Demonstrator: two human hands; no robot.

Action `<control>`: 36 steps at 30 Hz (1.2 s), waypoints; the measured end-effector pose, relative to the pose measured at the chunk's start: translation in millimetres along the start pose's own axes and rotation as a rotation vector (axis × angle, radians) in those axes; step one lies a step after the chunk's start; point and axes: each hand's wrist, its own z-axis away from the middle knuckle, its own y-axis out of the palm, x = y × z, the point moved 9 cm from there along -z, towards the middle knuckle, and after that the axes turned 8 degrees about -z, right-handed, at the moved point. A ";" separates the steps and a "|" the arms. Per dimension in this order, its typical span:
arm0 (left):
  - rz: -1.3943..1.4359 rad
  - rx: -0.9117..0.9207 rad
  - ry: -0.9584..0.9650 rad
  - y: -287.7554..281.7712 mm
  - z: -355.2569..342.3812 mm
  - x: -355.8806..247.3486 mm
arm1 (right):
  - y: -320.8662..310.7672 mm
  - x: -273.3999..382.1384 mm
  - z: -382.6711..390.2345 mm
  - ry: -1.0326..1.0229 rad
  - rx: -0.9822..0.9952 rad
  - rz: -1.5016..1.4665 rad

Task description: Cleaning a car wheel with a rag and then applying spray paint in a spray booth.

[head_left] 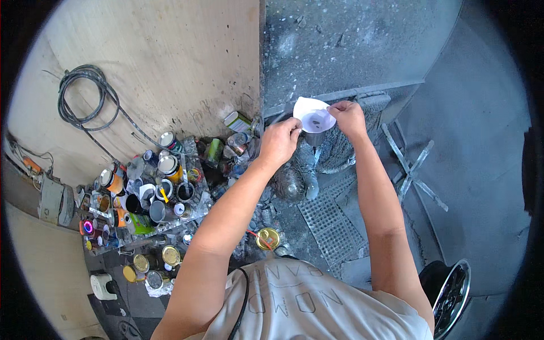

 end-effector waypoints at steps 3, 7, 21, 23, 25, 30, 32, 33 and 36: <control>0.135 -0.040 -0.025 -7.4 6.6 4.3 | -5.4 -17.3 5.4 0.050 -0.032 -0.217; 0.175 -0.150 -0.077 -43.4 49.0 40.8 | -17.1 -127.8 50.6 0.182 -0.079 -0.679; 0.110 0.511 -0.629 -76.1 433.3 237.2 | 73.6 -419.3 843.0 1.224 1.025 0.363; 0.106 0.649 -0.610 -62.2 430.8 255.2 | 117.5 -379.1 811.2 1.112 0.898 0.284; 0.149 0.770 -0.495 -36.8 403.4 262.4 | 155.4 -342.5 733.4 0.910 0.716 0.265; 0.056 0.988 -0.069 -8.9 330.9 241.3 | 138.1 -246.4 530.9 0.775 0.084 0.159; 0.071 1.047 0.007 -3.4 322.4 232.3 | 117.3 -190.5 499.9 0.709 -0.120 -0.136; 0.093 1.037 0.054 -2.9 320.3 228.2 | 108.1 -161.6 493.4 0.619 -0.222 -0.270; -0.028 1.139 0.146 11.2 348.3 236.1 | 109.0 -128.9 531.9 0.719 -0.185 -0.236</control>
